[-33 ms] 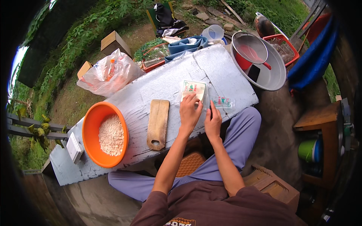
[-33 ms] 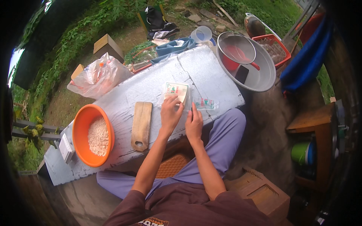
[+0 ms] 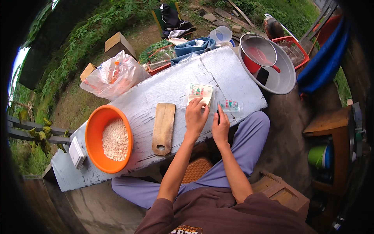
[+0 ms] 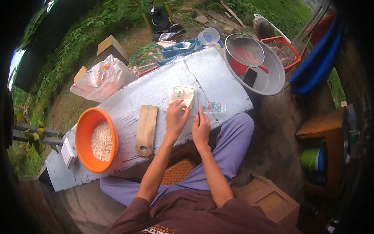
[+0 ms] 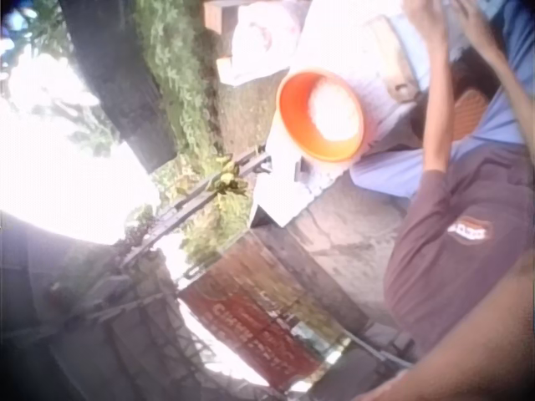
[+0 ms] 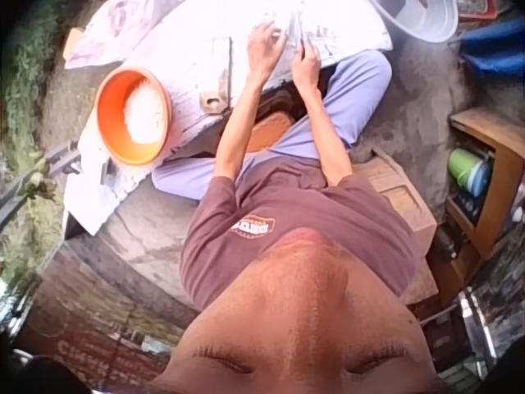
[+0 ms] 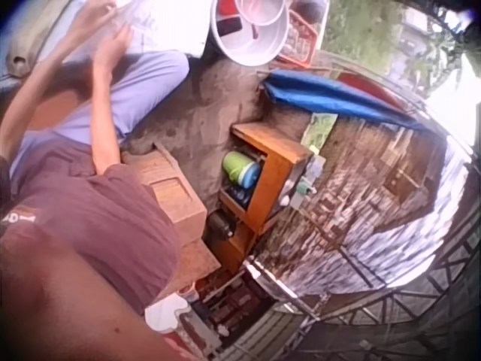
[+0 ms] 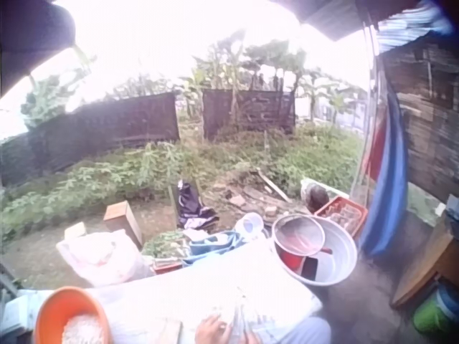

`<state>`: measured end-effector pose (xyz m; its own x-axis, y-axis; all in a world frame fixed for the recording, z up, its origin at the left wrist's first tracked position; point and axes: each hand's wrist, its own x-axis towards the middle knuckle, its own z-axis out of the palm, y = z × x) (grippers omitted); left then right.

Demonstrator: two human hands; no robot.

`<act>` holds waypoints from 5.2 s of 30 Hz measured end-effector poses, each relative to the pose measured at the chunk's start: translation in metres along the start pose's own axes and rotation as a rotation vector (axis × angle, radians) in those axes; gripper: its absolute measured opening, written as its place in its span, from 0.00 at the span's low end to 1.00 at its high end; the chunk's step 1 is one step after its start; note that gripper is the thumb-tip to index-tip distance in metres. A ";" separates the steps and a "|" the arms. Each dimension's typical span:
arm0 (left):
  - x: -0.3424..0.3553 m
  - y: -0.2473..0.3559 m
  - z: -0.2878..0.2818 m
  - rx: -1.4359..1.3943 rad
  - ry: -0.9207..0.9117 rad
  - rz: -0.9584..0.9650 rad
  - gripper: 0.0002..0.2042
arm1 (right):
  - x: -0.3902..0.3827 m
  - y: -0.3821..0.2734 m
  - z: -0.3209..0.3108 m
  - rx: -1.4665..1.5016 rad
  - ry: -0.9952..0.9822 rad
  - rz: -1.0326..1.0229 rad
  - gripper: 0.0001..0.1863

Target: The person sits cross-legged on a mat and uses a knife to cut a white block of food on a wooden board. They slice the food into small pieces and transfer them into an orange bowl. The person repeats this process with multiple blocks of food.

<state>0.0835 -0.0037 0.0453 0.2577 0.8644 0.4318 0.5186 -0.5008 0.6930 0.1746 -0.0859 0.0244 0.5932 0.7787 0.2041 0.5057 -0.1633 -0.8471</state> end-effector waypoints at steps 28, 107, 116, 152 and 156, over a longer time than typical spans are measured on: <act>-0.125 -0.059 -0.162 0.166 0.113 -0.517 0.31 | -0.060 -0.058 0.018 0.084 -0.298 -0.124 0.25; -0.082 -0.092 -0.145 0.503 -0.308 -0.123 0.33 | -0.066 -0.086 0.046 -0.068 -0.690 -0.193 0.26; -0.087 -0.100 -0.142 0.622 -0.270 -0.065 0.28 | -0.067 -0.106 0.052 -0.279 -0.814 -0.234 0.30; -0.101 -0.110 -0.143 0.549 -0.256 -0.009 0.31 | -0.061 -0.134 0.071 -0.516 -0.811 -0.306 0.35; -0.099 -0.105 -0.143 0.557 -0.235 -0.014 0.29 | -0.059 -0.132 0.073 -0.548 -0.806 -0.325 0.35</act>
<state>-0.1132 -0.0431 0.0118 0.3881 0.8892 0.2421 0.8558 -0.4453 0.2635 0.0271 -0.0658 0.0878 -0.1182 0.9769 -0.1777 0.9032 0.0315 -0.4280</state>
